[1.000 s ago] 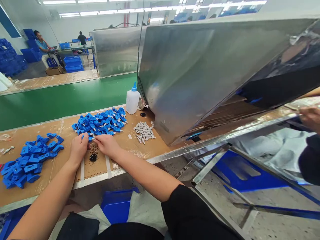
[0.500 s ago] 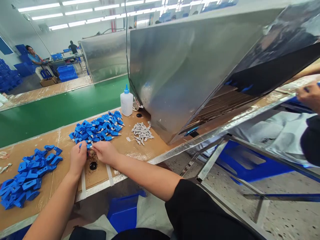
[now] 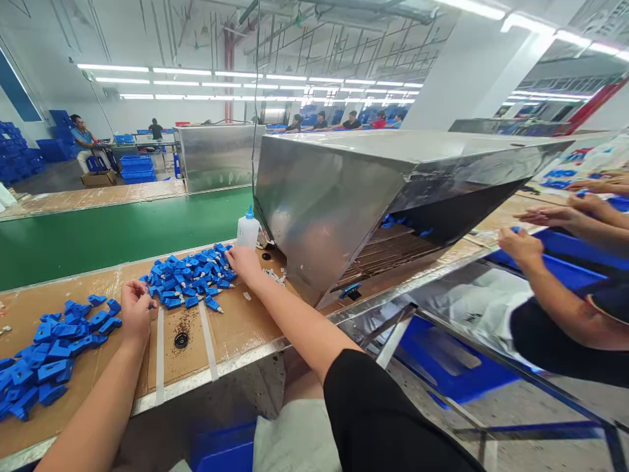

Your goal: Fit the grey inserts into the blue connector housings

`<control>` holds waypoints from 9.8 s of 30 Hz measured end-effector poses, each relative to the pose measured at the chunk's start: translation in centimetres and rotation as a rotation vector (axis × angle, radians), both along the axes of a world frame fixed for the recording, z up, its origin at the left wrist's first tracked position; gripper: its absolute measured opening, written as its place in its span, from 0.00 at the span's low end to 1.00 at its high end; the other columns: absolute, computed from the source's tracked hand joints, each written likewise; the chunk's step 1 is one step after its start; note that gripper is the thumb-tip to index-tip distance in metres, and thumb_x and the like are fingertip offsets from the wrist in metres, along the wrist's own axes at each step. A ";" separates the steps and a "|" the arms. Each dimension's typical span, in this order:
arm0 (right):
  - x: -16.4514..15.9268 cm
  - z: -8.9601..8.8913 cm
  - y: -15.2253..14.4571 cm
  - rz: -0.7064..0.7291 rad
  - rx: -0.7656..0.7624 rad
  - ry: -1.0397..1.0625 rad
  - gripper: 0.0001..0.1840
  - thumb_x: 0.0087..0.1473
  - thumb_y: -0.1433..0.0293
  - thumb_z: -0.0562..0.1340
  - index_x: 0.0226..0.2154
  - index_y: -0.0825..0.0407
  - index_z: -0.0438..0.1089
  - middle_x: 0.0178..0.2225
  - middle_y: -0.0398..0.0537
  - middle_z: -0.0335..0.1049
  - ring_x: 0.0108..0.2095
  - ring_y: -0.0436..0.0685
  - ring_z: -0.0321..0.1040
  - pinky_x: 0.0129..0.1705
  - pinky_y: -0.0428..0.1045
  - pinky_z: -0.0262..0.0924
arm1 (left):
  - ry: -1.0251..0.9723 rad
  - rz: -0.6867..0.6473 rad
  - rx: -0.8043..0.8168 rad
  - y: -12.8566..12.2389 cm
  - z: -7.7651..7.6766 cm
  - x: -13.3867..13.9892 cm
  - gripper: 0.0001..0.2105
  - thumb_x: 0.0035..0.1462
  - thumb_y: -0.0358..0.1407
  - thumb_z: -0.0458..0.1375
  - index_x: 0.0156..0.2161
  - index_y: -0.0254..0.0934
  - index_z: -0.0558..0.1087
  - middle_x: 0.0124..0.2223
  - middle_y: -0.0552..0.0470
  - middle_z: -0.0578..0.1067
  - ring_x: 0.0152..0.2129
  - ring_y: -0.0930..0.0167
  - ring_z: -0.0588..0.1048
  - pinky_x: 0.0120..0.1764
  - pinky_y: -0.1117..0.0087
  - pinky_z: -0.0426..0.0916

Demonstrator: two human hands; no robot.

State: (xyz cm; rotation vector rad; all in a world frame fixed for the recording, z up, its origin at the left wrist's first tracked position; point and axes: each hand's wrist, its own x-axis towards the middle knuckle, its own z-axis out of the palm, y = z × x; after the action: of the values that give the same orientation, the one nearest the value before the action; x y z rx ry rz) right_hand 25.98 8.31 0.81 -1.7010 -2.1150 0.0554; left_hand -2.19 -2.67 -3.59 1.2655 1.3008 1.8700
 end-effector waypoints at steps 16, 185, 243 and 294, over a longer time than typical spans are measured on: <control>9.2 -4.0 -8.1 0.153 -0.173 -0.114 0.07 0.61 0.66 0.65 0.35 0.52 0.76 0.40 0.51 0.72 0.42 0.57 0.69 0.42 0.48 0.59 | -0.195 -0.033 -0.156 0.4 -0.2 0.7 0.13 0.54 0.34 0.54 0.47 0.39 0.69 0.33 0.51 0.74 0.24 0.71 0.74 0.23 0.74 0.68; -6.8 -5.9 -9.1 0.442 -0.242 1.524 0.20 0.50 0.54 0.72 0.37 0.51 0.74 0.27 0.42 0.74 0.27 0.51 0.71 0.34 0.50 0.71 | -0.033 -0.278 -0.284 -1.6 1.8 0.8 0.22 0.52 0.53 0.67 0.40 0.35 0.77 0.31 0.52 0.72 0.21 0.74 0.68 0.20 0.74 0.65; -7.8 -7.0 -10.2 0.902 0.094 0.189 0.11 0.70 0.69 0.54 0.39 0.54 0.70 0.38 0.51 0.72 0.35 0.55 0.66 0.33 0.49 0.48 | -0.209 -0.156 0.040 0.5 2.1 3.9 0.19 0.59 0.51 0.53 0.24 0.39 0.64 0.20 0.54 0.63 0.20 0.68 0.71 0.17 0.72 0.59; 8.3 -4.1 -2.7 0.288 -0.142 -0.362 0.06 0.62 0.69 0.64 0.39 0.53 0.77 0.42 0.54 0.71 0.45 0.59 0.68 0.44 0.48 0.59 | -1.101 -0.198 -0.067 1.1 1.7 -2.1 0.05 0.57 0.31 0.56 0.39 0.36 0.69 0.38 0.48 0.79 0.13 0.79 0.64 0.16 0.77 0.54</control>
State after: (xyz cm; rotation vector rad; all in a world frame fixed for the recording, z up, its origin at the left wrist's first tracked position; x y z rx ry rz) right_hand 34.29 5.61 -3.25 -1.5619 -2.6721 -0.0215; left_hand -4.32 -1.53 -1.91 0.1708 0.5849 1.8669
